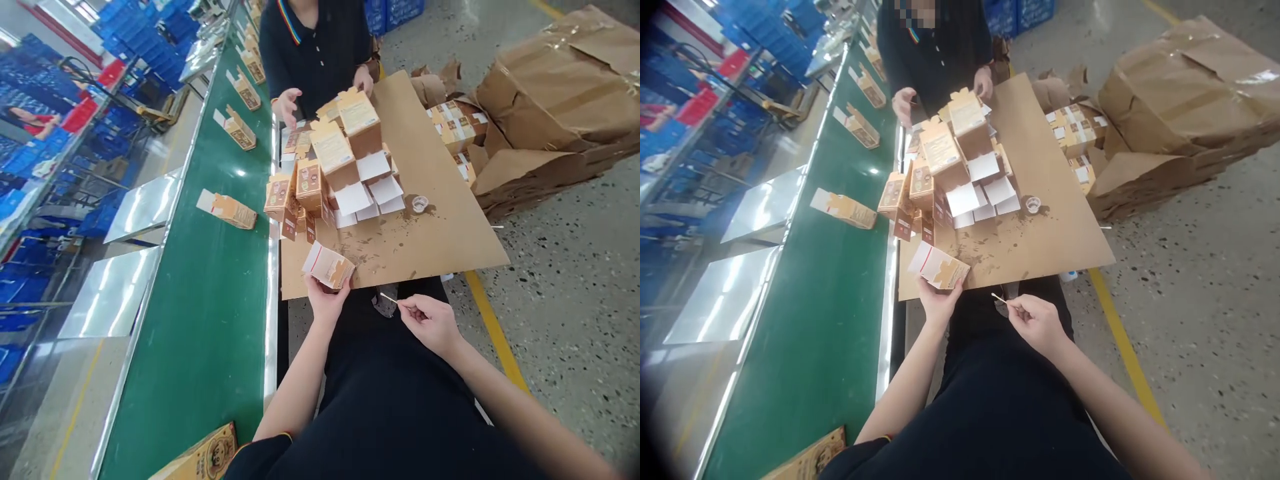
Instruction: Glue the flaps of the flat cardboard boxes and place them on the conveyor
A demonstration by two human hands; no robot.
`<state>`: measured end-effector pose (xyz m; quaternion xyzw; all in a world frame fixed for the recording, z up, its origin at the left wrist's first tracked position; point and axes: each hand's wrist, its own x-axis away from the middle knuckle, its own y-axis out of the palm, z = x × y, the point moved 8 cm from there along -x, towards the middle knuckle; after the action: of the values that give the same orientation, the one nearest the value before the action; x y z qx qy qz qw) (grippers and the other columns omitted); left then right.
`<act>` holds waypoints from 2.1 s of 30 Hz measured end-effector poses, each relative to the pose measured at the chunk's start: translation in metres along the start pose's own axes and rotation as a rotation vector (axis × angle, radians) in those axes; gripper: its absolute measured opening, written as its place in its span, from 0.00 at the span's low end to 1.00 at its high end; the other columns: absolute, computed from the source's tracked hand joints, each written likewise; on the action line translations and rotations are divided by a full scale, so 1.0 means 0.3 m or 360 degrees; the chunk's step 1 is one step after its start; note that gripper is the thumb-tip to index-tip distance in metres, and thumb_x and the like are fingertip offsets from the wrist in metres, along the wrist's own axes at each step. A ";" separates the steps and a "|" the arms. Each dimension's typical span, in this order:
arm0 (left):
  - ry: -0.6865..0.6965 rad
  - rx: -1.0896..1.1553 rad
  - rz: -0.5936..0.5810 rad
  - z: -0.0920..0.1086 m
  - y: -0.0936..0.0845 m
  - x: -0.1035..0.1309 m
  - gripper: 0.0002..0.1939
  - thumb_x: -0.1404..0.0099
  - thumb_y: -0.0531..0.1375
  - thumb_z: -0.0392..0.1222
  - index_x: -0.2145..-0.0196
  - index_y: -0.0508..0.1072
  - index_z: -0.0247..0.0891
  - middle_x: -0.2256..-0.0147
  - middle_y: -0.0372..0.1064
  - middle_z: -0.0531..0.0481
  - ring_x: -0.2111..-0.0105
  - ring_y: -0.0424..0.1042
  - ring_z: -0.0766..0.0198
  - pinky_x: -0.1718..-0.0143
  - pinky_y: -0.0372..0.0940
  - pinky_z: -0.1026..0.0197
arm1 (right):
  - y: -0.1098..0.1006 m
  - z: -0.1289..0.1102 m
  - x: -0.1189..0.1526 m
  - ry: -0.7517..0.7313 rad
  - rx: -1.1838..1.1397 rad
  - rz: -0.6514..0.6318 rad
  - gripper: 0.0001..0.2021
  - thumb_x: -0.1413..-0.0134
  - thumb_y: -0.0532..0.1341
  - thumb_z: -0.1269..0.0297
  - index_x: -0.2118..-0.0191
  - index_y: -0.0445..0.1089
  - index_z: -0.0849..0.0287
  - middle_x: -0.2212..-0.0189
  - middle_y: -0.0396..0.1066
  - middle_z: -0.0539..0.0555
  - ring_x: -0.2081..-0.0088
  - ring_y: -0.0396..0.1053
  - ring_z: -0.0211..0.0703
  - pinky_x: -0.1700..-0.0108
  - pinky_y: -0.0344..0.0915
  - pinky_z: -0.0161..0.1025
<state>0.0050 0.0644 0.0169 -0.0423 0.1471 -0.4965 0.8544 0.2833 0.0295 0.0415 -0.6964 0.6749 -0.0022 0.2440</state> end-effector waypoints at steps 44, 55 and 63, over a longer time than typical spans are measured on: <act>0.0334 -0.0913 0.0397 0.174 -0.410 -0.283 0.47 0.44 0.73 0.35 0.27 0.68 0.45 0.35 0.56 0.36 0.32 0.63 0.40 0.33 0.70 0.38 | -0.303 0.088 -0.105 0.0270 0.0160 0.0451 0.08 0.40 0.72 0.53 0.70 0.85 0.45 0.77 0.79 0.54 0.79 0.74 0.53 0.76 0.75 0.51; 0.0065 -0.1096 0.0398 0.010 -0.478 -0.132 0.41 0.33 0.70 0.57 0.28 0.73 0.36 0.38 0.65 0.31 0.33 0.66 0.40 0.31 0.67 0.38 | -0.411 0.173 -0.400 0.0218 0.0636 0.0401 0.09 0.46 0.66 0.58 0.70 0.81 0.56 0.77 0.74 0.52 0.75 0.70 0.43 0.67 0.69 0.40; -0.0772 -0.0240 0.0090 -0.127 -0.491 -0.243 0.29 0.36 0.74 0.60 0.45 0.83 0.38 0.44 0.83 0.35 0.40 0.81 0.38 0.35 0.74 0.38 | -0.340 0.147 -0.629 0.0308 0.0992 -0.0089 0.08 0.43 0.66 0.75 0.72 0.74 0.58 0.76 0.75 0.51 0.72 0.65 0.39 0.63 0.59 0.37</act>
<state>-0.1633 0.0559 0.0280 -0.2195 -0.0244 -0.4356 0.8726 0.3770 0.2189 0.0992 -0.6030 0.6425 -0.2814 0.3800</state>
